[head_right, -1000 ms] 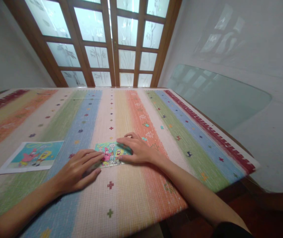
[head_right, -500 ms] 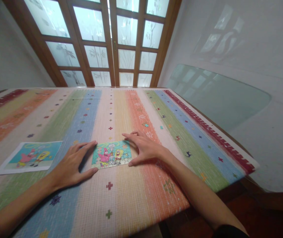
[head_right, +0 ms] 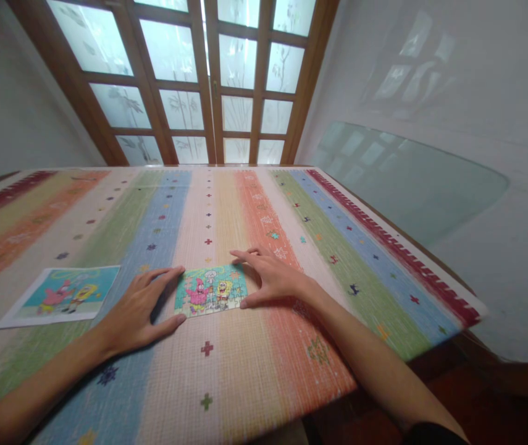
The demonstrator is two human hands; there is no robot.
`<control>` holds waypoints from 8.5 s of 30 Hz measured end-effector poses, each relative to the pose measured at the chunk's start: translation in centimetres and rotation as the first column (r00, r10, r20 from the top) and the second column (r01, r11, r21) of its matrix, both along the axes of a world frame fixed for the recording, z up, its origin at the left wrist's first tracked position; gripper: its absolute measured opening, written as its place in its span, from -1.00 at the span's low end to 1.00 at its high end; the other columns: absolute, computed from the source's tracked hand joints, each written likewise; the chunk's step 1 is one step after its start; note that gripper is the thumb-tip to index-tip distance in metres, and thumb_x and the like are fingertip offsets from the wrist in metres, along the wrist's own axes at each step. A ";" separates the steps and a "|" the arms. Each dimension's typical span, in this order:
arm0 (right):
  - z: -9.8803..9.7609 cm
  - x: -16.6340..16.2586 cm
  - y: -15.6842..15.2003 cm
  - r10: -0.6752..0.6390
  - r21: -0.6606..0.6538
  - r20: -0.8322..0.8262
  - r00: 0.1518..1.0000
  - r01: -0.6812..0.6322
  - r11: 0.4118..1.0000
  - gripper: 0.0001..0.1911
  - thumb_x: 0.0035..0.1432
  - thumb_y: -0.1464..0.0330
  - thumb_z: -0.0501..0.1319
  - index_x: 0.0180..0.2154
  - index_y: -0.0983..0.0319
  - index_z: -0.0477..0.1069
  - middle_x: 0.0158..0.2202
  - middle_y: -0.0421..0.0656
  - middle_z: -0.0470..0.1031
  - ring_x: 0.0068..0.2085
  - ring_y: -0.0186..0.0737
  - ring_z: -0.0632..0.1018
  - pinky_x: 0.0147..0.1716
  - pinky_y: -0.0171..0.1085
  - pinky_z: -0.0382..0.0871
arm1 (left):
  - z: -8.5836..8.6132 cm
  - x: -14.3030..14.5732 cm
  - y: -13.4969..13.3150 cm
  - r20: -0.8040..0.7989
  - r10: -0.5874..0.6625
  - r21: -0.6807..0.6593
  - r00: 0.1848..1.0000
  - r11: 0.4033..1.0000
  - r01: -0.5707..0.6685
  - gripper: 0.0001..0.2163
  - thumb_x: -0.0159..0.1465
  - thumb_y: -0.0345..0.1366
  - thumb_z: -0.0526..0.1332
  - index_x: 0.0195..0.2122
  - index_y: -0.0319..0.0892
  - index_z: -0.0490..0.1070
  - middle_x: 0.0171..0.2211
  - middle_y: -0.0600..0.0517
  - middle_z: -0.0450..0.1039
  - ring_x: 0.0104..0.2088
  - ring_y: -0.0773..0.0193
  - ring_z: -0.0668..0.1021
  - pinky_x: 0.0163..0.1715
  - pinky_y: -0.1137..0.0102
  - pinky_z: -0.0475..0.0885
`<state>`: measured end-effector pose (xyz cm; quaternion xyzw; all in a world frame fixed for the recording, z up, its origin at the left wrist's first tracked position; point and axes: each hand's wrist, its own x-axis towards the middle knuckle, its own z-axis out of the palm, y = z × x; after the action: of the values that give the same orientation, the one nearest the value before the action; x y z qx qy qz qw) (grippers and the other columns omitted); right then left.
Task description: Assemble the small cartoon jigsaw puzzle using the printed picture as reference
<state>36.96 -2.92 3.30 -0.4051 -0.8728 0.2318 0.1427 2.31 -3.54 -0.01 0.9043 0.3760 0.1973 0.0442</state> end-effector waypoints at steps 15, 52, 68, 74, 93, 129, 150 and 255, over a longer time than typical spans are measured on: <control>0.1 -0.4 -0.2 0.030 0.016 -0.029 0.999 -0.030 0.999 0.08 0.00 0.18 0.53 0.44 0.03 0.04 0.25 -0.08 0.42 0.28 0.07 0.31 0.30 0.09 0.22 | 0.0 0.0 0.0 -0.008 0.001 -0.028 1.000 1.000 -0.001 -0.29 0.31 0.03 0.20 0.40 -0.19 0.10 0.21 -0.26 0.39 0.18 -0.22 0.40 0.15 -0.13 0.36; -1.4 13.0 5.2 -0.702 0.264 0.216 0.679 0.651 0.711 -0.85 0.13 0.33 0.25 -0.25 0.22 0.55 -0.26 0.00 0.57 -0.21 -0.01 0.57 -0.13 -0.09 0.44 | 0.0 0.1 0.1 0.023 -0.046 -0.032 0.999 0.998 0.047 -0.35 0.33 -0.01 0.18 0.37 -0.20 0.14 0.20 -0.24 0.40 0.18 -0.20 0.42 0.17 -0.10 0.35; 0.5 1.6 2.5 -0.429 -0.404 -0.404 0.808 0.264 0.876 -0.66 0.09 0.08 0.36 -0.22 0.17 0.50 -0.36 -0.14 0.58 -0.36 -0.18 0.56 -0.29 -0.14 0.50 | 0.3 0.3 -0.1 0.049 -0.065 -0.027 0.997 0.997 0.067 -0.38 0.33 -0.03 0.18 0.35 -0.17 0.13 0.21 -0.23 0.38 0.18 -0.17 0.41 0.17 -0.07 0.35; 0.5 -4.0 -0.4 -0.348 -0.561 -0.514 0.784 0.001 0.828 -0.71 0.13 0.15 0.41 -0.20 0.19 0.54 -0.33 -0.13 0.58 -0.34 -0.23 0.55 -0.27 -0.17 0.49 | 0.7 0.9 -0.6 0.140 -0.129 -0.001 0.982 0.991 0.130 -0.51 0.38 -0.10 0.18 0.29 -0.13 0.24 0.18 -0.15 0.43 0.19 -0.07 0.42 0.18 0.01 0.35; -0.1 -7.7 -3.3 -0.362 -0.663 -0.585 0.726 -0.170 0.729 -0.73 0.09 0.21 0.45 -0.24 0.24 0.55 -0.42 -0.17 0.60 -0.39 -0.28 0.58 -0.32 -0.25 0.45 | 1.2 3.1 -2.7 0.354 -0.294 0.254 0.888 0.944 0.212 -0.69 0.31 -0.32 0.35 0.07 -0.08 0.46 -0.05 -0.04 0.58 0.01 0.10 0.53 0.00 0.15 0.51; -0.4 -4.6 -1.2 -0.479 -0.487 -0.522 0.706 0.215 0.847 -0.85 0.07 0.23 0.31 -0.32 0.14 0.47 -0.34 -0.13 0.50 -0.30 -0.16 0.48 -0.25 -0.12 0.36 | 0.3 1.3 -0.6 0.255 -0.069 0.100 0.964 0.994 0.045 -0.84 0.28 -0.16 0.34 -0.19 -0.10 0.50 -0.06 -0.04 0.53 0.00 0.02 0.48 0.07 0.02 0.39; -0.7 -3.8 -0.9 -0.487 -0.482 -0.486 0.725 0.242 0.842 -0.85 0.13 0.21 0.32 -0.30 0.13 0.48 -0.31 -0.10 0.52 -0.27 -0.12 0.48 -0.27 -0.10 0.38 | -0.1 1.2 -0.1 0.294 -0.131 0.072 0.947 0.991 0.114 -0.89 0.36 -0.28 0.28 -0.14 -0.05 0.58 -0.09 -0.03 0.56 -0.02 0.08 0.50 -0.01 0.11 0.47; 0.2 -5.8 -2.8 -0.432 -0.481 -0.585 0.687 0.135 0.866 -0.77 0.18 0.18 0.30 -0.36 0.20 0.59 -0.38 -0.11 0.59 -0.46 -0.30 0.44 -0.37 -0.21 0.37 | -0.5 2.6 0.6 0.296 0.063 0.095 0.953 0.991 -0.095 -0.82 0.33 -0.25 0.27 -0.07 -0.14 0.51 -0.14 -0.05 0.46 -0.12 0.10 0.49 -0.05 0.12 0.47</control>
<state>31.13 -5.70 3.53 -0.4458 -0.6181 0.5104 0.3983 4.88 -2.91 -0.46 0.8505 0.3898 0.3506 0.0422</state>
